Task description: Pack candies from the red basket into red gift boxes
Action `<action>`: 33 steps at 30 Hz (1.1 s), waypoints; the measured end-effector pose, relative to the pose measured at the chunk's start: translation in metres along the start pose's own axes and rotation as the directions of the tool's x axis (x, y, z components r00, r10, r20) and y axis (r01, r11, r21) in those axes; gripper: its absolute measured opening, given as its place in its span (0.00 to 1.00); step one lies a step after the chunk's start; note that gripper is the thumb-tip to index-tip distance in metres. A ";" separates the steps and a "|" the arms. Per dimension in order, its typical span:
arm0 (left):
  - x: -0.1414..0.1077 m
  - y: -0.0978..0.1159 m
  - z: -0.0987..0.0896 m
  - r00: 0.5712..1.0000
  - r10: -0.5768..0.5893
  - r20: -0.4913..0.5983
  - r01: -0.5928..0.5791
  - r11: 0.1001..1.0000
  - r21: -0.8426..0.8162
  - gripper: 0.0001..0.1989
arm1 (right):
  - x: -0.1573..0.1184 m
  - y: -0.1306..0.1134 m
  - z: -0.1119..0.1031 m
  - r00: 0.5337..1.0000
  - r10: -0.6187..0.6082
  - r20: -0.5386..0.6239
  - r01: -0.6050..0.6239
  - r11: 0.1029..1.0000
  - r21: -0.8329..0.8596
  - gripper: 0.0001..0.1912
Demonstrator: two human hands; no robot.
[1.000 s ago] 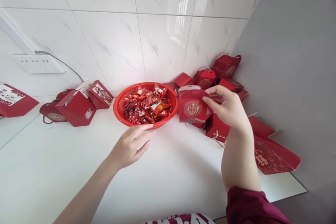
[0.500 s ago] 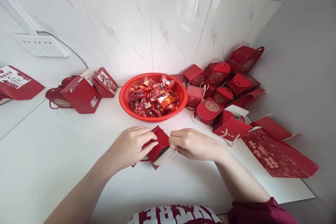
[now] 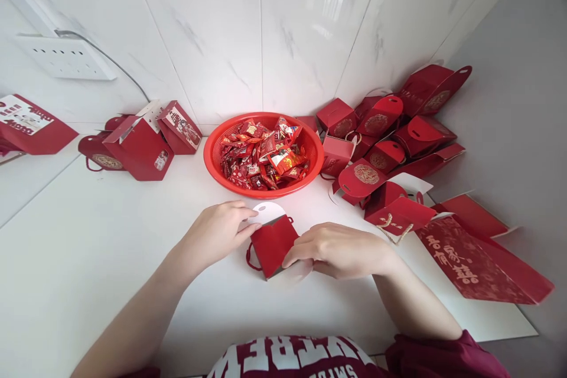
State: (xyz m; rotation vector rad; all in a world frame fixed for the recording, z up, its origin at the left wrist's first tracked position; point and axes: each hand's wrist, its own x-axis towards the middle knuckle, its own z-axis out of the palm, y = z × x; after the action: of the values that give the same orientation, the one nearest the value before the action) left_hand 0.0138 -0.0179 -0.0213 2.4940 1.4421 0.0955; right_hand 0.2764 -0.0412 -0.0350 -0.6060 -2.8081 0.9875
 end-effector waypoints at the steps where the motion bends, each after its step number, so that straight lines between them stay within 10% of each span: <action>1: 0.001 0.000 0.001 1.000 -0.007 0.013 0.007 1.000 -0.018 0.13 | 0.001 0.000 0.000 1.000 -0.008 0.011 0.008 1.000 0.016 0.22; 16: 0.016 -0.006 0.016 0.993 0.044 0.112 -0.053 0.996 0.078 0.21 | -0.003 0.002 -0.007 0.979 0.201 -0.005 -0.200 0.976 0.087 0.16; 33: 0.017 -0.013 0.012 0.981 0.065 0.185 -0.050 0.995 -0.085 0.20 | 0.021 0.016 0.015 0.989 0.077 -0.127 -0.101 0.976 -0.195 0.06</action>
State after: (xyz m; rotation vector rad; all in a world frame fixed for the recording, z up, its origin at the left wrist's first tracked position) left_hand 0.0142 0.0006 -0.0376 2.4079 1.2660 -0.0682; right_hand 0.2591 -0.0304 -0.0573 -0.7929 -2.8149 0.6598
